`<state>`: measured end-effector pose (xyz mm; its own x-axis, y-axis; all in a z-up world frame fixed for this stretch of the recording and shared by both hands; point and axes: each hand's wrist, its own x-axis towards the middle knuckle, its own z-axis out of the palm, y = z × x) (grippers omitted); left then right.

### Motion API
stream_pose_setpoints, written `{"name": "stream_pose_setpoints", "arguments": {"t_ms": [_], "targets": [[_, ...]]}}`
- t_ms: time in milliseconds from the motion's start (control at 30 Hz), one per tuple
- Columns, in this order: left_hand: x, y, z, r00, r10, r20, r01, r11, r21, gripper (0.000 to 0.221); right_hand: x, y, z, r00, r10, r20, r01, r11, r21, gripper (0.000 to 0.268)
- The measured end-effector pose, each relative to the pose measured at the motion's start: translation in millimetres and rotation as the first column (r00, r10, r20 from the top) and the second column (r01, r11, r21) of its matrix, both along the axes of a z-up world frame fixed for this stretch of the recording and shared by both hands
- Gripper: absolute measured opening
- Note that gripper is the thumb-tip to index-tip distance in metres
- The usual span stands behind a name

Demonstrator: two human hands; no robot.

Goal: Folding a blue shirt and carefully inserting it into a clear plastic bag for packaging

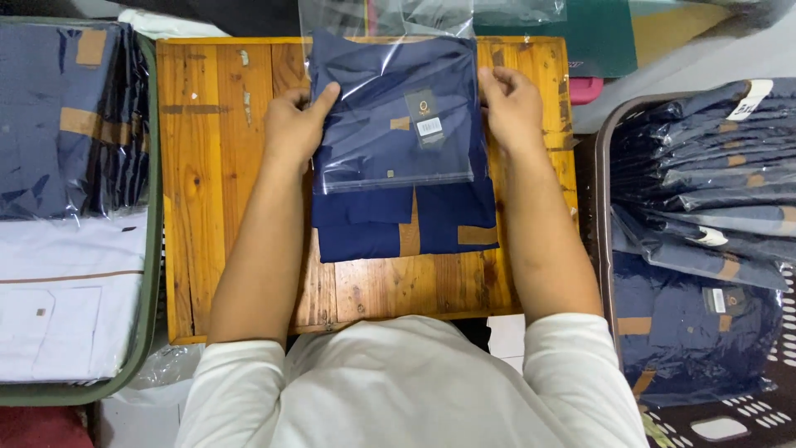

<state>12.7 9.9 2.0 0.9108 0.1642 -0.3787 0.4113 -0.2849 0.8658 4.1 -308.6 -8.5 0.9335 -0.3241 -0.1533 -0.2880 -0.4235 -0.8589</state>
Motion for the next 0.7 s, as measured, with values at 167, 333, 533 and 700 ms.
{"name": "stream_pose_setpoints", "arguments": {"t_ms": [167, 333, 533, 700], "targets": [[15, -13, 23, 0.990, 0.094, -0.102, -0.105, 0.989, -0.104, 0.043, 39, 12, -15, 0.987, -0.149, -0.065, 0.158, 0.975, 0.158, 0.083], [18, -14, 20, 0.997, 0.070, -0.029, -0.075, 0.957, -0.280, 0.020, 35, 22, 1, 0.992, -0.124, -0.037, 0.129, 0.943, 0.308, 0.043], [9, -21, 59, 0.987, -0.018, -0.158, -0.017, 0.976, -0.217, 0.064, 27, 18, 9, 0.995, -0.083, -0.046, 0.090, 0.680, 0.728, 0.022], [18, -18, 40, 0.988, -0.057, -0.142, 0.004, 0.937, -0.350, 0.053, 29, 11, 13, 0.991, -0.067, -0.120, 0.137, 0.468, 0.873, 0.017]]}}
